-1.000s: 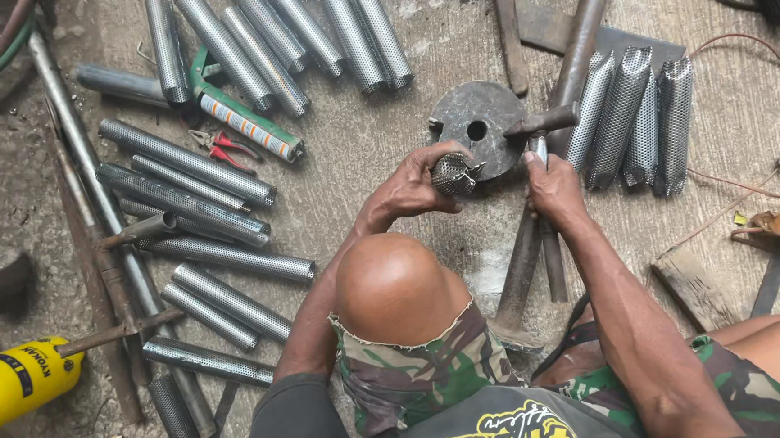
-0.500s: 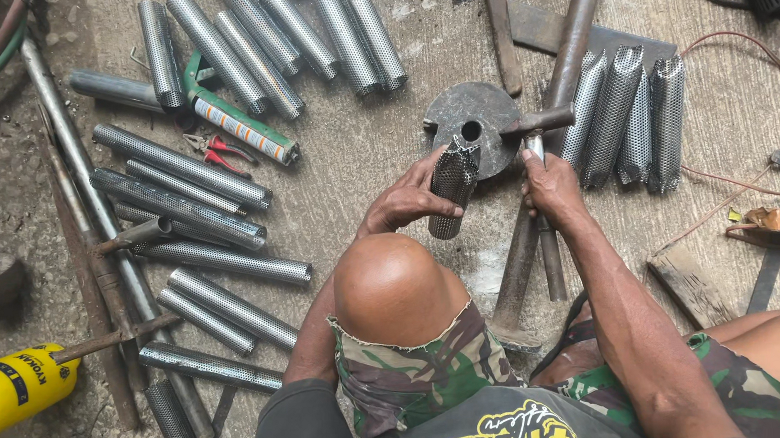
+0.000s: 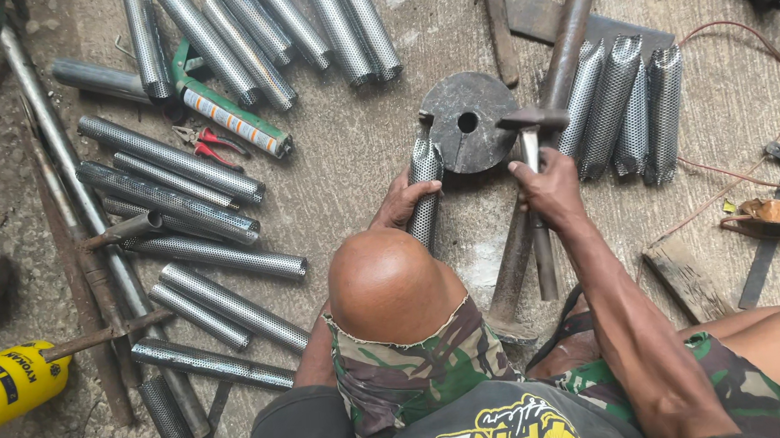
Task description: The person sits on the ground and uses a hammer to repeatedly strike a perforated metal tube placed on a metal anvil. They adjust the tube's position and continue hammering to shape it.
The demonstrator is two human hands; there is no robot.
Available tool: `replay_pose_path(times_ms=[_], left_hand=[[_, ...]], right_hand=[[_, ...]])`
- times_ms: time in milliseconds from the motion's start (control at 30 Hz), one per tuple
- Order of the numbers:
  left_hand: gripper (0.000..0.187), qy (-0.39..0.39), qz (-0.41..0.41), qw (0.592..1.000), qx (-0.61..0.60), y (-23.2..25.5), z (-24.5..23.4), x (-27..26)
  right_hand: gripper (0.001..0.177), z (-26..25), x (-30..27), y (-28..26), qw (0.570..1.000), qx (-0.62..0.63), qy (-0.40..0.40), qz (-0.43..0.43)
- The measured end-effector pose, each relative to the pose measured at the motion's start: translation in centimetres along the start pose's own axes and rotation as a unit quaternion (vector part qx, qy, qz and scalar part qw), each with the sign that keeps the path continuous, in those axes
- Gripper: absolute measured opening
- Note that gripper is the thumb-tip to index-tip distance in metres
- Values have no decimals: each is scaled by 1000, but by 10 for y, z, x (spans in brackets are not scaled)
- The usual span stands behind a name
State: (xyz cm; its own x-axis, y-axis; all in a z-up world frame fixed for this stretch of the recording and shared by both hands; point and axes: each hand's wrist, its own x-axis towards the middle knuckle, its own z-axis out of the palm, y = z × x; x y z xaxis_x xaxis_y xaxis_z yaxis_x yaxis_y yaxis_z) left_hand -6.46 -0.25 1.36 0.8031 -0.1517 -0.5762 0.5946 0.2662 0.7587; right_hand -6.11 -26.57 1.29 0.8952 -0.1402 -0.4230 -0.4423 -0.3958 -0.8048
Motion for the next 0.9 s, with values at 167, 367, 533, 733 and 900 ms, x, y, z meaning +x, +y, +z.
replay_pose_path(times_ms=[167, 367, 533, 733, 900], left_hand=[[34, 1, -15, 1000, 23, -55, -49, 37], [36, 1, -8, 997, 78, -28, -39, 20], [48, 11, -29, 997, 72, -1, -15, -10], [71, 45, -62, 990, 117, -22, -23, -2], [46, -8, 9, 996, 86, 5, -1, -1]], right_hand=[[23, -7, 0, -17, 894, 430, -124, -12], [46, 11, 1, -23, 987, -65, 23, -146], [35, 23, -39, -68, 991, -1, -39, -132], [24, 33, -47, -79, 965, -65, 33, -254], [44, 55, -25, -54, 964, -225, -39, -137]])
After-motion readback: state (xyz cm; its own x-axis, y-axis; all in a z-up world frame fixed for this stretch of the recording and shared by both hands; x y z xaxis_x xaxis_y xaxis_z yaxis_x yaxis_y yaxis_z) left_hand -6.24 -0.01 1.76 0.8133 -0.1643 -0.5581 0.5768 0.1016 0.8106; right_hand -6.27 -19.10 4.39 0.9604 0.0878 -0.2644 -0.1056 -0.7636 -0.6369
